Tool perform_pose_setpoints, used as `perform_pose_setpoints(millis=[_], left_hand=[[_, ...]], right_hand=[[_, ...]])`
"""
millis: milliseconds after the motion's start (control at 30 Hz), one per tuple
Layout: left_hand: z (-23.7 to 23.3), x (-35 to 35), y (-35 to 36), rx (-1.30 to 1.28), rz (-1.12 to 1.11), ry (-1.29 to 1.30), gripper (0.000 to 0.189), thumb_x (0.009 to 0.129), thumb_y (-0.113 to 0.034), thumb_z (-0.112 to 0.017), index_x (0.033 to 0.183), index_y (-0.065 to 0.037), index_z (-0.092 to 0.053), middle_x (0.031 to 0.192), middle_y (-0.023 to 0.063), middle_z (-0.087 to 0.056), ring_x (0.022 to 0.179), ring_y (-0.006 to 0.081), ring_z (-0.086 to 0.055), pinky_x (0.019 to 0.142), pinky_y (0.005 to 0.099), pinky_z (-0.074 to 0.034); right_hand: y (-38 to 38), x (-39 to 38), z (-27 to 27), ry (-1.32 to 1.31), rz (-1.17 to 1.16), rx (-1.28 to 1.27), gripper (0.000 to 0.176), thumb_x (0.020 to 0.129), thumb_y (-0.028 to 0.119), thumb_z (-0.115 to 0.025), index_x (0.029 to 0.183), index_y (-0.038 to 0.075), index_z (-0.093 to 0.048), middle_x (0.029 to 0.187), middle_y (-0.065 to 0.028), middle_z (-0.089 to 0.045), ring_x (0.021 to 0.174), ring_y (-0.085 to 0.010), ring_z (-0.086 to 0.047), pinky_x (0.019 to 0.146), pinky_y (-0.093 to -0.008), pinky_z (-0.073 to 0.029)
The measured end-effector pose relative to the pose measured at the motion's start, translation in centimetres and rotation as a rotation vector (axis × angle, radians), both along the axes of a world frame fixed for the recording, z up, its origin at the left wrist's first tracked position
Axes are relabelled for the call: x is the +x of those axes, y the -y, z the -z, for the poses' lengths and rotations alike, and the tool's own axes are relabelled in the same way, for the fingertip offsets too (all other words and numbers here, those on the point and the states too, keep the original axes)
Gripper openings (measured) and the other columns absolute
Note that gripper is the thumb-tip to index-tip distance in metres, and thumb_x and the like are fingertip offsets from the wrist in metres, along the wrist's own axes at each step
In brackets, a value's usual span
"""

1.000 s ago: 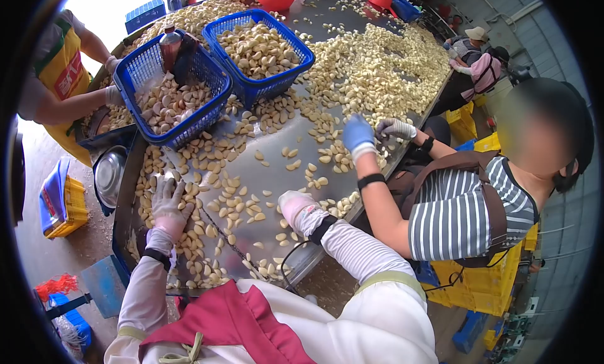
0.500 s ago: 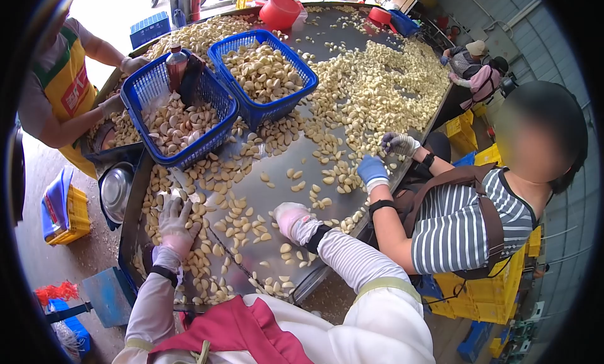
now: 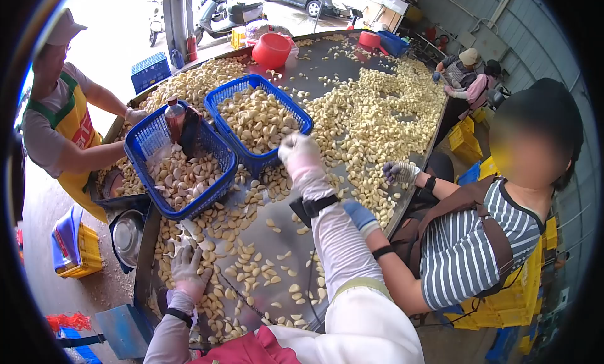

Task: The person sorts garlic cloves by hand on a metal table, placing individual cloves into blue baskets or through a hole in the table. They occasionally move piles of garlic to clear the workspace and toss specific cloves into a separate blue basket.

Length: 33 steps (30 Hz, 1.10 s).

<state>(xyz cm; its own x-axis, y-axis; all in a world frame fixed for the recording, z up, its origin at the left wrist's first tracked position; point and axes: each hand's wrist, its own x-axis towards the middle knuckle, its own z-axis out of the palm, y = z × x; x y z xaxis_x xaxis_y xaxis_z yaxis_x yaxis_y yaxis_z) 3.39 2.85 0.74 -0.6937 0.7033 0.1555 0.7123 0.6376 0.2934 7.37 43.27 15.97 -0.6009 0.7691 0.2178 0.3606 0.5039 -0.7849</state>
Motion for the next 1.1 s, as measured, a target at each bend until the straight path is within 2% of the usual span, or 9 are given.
perform_pose_setpoints(millis=[67,100,233,500,600,767,900,1033,1100], left_hand=[[-0.2,0.0,-0.2,-0.004,-0.007,0.015,0.064,0.071,-0.034,-0.079,0.129,-0.014,-0.06,0.138,0.018,-0.05,0.132,0.0392,-0.041,0.109,0.0529,-0.032],[-0.3,0.0,-0.3,-0.012,-0.013,0.023,0.064,0.071,-0.034,-0.08,0.129,-0.014,-0.06,0.138,0.0179,-0.05,0.132,0.0392,-0.041,0.109,0.053,-0.032],[-0.8,-0.1,-0.5,-0.058,-0.007,0.037,0.066,0.072,-0.031,-0.077,0.132,-0.012,-0.057,0.14,0.0173,-0.048,0.134,0.0387,-0.038,0.111,0.0511,-0.03],[-0.7,-0.2,-0.7,-0.052,-0.011,0.033,0.065,0.071,-0.031,-0.078,0.13,-0.012,-0.058,0.139,0.0188,-0.048,0.133,0.0395,-0.04,0.11,0.0527,-0.031],[-0.1,-0.1,-0.5,-0.057,-0.008,0.015,0.065,0.071,-0.033,-0.079,0.129,-0.012,-0.059,0.139,0.0187,-0.048,0.132,0.04,-0.041,0.109,0.0537,-0.031],[-0.9,-0.1,-0.8,-0.049,-0.008,0.025,0.065,0.071,-0.032,-0.078,0.129,-0.011,-0.058,0.14,0.0191,-0.048,0.132,0.0403,-0.04,0.109,0.0536,-0.031],[-0.4,-0.1,-0.5,-0.03,0.017,-0.014,0.065,0.071,-0.032,-0.078,0.129,-0.011,-0.058,0.139,0.0188,-0.048,0.131,0.0402,-0.041,0.109,0.0536,-0.031],[-0.5,-0.2,-0.8,-0.004,0.007,-0.002,0.064,0.071,-0.032,-0.078,0.128,-0.01,-0.059,0.137,0.0188,-0.049,0.13,0.0403,-0.041,0.109,0.0534,-0.031],[-0.5,-0.1,-0.8,-0.022,-0.003,0.016,0.063,0.07,-0.032,-0.078,0.127,-0.01,-0.059,0.136,0.0187,-0.049,0.13,0.0404,-0.041,0.109,0.0533,-0.032]], right_hand=[[-1.2,0.6,6.3,0.441,0.004,0.375,0.015,0.077,0.022,-0.071,0.082,0.008,-0.075,0.088,-0.017,-0.072,0.088,-0.0344,-0.07,0.086,-0.0403,-0.056],[-2.2,-0.1,9.1,0.631,-0.081,0.162,0.016,0.077,0.022,-0.072,0.087,0.009,-0.075,0.096,-0.0175,-0.072,0.094,-0.033,-0.07,0.088,-0.0404,-0.054],[-1.3,0.2,14.1,0.534,-0.063,0.271,0.039,0.077,0.021,-0.074,0.114,0.009,-0.069,0.109,-0.0176,-0.069,0.104,-0.0368,-0.065,0.091,-0.0414,-0.051],[-0.6,0.1,13.1,0.963,-0.269,0.114,0.034,0.075,0.019,-0.076,0.106,0.009,-0.069,0.108,-0.017,-0.07,0.102,-0.0347,-0.067,0.088,-0.0427,-0.053],[-0.6,1.1,8.9,1.025,-0.295,-0.32,0.036,0.074,0.015,-0.074,0.11,0.012,-0.07,0.109,-0.0131,-0.071,0.099,-0.0301,-0.068,0.089,-0.0384,-0.054],[0.9,1.5,13.1,0.531,-0.419,0.21,0.03,0.076,0.016,-0.072,0.105,0.012,-0.067,0.11,-0.0119,-0.068,0.107,-0.0314,-0.063,0.091,-0.0383,-0.051],[2.9,1.3,15.1,0.469,-0.369,0.19,0.032,0.077,0.013,-0.073,0.108,0.012,-0.067,0.108,-0.018,-0.068,0.107,-0.0337,-0.063,0.089,-0.0402,-0.05],[2.8,1.3,12.3,0.784,-0.623,-0.309,0.024,0.079,0.012,-0.069,0.103,0.009,-0.068,0.099,-0.0181,-0.071,0.099,-0.034,-0.067,0.084,-0.0399,-0.053],[-1.3,0.1,15.6,0.352,-0.186,-0.035,0.029,0.078,0.018,-0.072,0.106,0.01,-0.071,0.108,-0.0148,-0.071,0.102,-0.0307,-0.067,0.088,-0.0379,-0.053]])
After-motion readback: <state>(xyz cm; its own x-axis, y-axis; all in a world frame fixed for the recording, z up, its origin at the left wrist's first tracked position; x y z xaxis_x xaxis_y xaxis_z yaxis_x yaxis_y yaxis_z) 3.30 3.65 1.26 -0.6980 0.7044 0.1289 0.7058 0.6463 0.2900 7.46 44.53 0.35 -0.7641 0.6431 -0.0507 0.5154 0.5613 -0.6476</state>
